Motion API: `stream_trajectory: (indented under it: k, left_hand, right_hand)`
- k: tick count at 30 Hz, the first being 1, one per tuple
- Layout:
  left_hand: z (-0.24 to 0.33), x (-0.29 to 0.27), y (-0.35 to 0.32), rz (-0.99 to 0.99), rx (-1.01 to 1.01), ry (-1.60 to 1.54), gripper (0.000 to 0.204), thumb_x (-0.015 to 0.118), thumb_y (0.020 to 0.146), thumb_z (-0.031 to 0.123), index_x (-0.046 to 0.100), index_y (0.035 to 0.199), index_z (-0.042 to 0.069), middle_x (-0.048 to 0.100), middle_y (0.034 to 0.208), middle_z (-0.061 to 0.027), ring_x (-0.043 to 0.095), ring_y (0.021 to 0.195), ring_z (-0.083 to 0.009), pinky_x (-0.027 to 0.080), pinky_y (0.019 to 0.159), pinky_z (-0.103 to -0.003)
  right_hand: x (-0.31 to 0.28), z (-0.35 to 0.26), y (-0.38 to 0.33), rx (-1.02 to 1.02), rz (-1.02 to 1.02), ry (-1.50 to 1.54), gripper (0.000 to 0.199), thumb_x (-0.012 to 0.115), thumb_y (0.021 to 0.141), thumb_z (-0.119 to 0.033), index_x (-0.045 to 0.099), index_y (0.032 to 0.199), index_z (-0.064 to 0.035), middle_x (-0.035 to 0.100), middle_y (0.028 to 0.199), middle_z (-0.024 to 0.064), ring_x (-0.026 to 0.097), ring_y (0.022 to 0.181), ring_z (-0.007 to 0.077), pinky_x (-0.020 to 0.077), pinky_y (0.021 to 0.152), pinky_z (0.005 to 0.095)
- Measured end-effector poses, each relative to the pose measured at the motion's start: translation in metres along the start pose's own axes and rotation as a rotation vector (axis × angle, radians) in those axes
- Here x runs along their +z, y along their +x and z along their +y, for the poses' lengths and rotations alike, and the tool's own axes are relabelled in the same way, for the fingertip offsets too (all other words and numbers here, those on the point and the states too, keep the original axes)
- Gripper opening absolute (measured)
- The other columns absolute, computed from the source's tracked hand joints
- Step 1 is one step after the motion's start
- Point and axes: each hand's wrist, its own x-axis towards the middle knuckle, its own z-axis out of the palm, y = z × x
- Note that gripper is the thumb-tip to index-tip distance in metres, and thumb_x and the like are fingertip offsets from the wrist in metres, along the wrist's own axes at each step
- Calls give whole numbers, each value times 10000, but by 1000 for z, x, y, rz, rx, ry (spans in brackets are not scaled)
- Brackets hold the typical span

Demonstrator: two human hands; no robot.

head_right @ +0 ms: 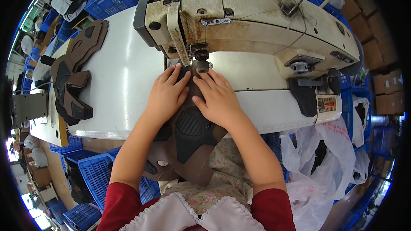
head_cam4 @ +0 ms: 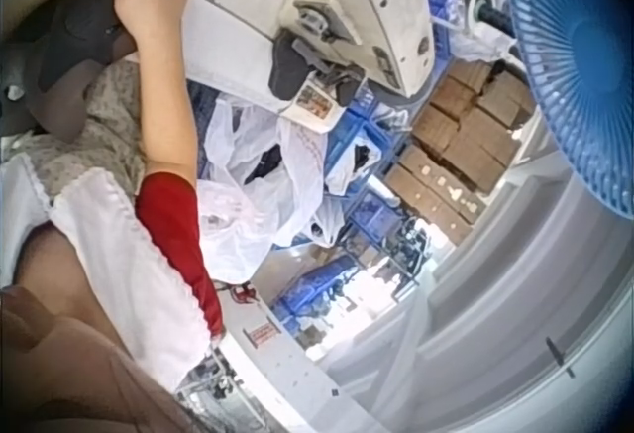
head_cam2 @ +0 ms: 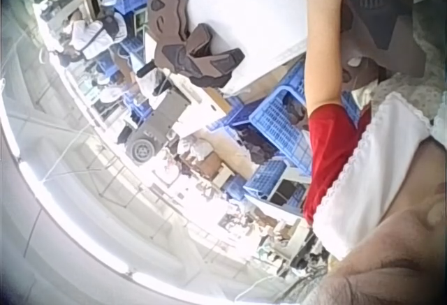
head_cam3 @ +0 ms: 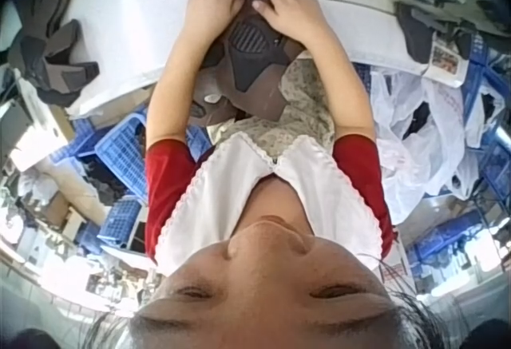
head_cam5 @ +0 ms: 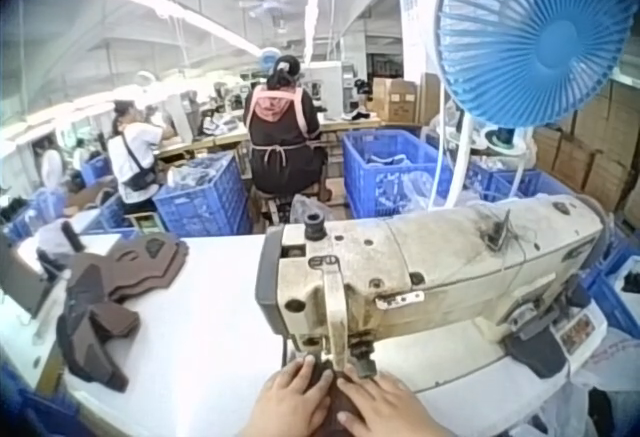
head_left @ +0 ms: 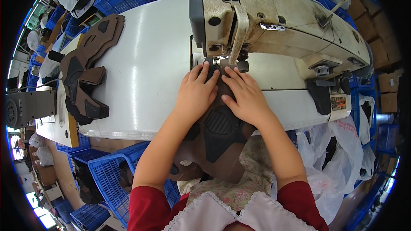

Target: Operating an industrial sewing machine to stitch together components of a shoe upper.

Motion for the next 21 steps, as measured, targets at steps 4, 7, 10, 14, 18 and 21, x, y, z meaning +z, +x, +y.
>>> stream_trajectory:
  k: [4,7,10,14,18,21]
  left_hand:
    - [0,1,0,-4,-6,-15,462,647,839,205,600,1287,103,520,1381,-196,466,1284,-356,405,1043,-452]
    - [0,-1,1,-15,-8,-15,466,644,843,208,595,1294,102,510,1392,-196,461,1289,-358,404,1044,-452]
    - [0,2,0,-22,-18,-7,460,641,847,209,597,1294,108,506,1399,-195,460,1293,-359,403,1045,-451]
    - [0,-1,0,-21,-8,5,449,637,851,209,604,1289,116,506,1401,-194,463,1291,-362,403,1044,-449]
    - [1,-3,2,-21,4,14,441,634,855,208,609,1286,121,515,1392,-191,473,1280,-364,407,1039,-448]
    - [2,-4,4,-36,14,20,443,632,856,203,606,1290,118,524,1382,-190,476,1277,-361,408,1036,-449]
  right_hand:
    - [-1,0,0,10,-28,-4,495,620,878,-309,545,1290,-45,484,1409,126,397,1341,330,284,1140,448]
    - [-3,-2,1,20,-62,-15,499,611,887,-301,531,1307,-45,438,1470,120,377,1367,325,280,1139,444]
    - [-1,-1,0,0,-24,-14,503,619,878,-305,544,1294,-32,485,1408,136,398,1341,336,292,1134,446]
    - [5,0,-1,-19,28,-4,510,627,869,-307,565,1283,-16,540,1339,153,414,1327,343,315,1124,439]
    - [7,1,-3,-11,38,5,504,623,871,-301,568,1285,-18,548,1332,151,419,1329,336,327,1116,430]
    - [6,-1,-2,-4,46,-3,496,621,872,-296,570,1279,-17,552,1325,152,421,1328,334,336,1109,426]
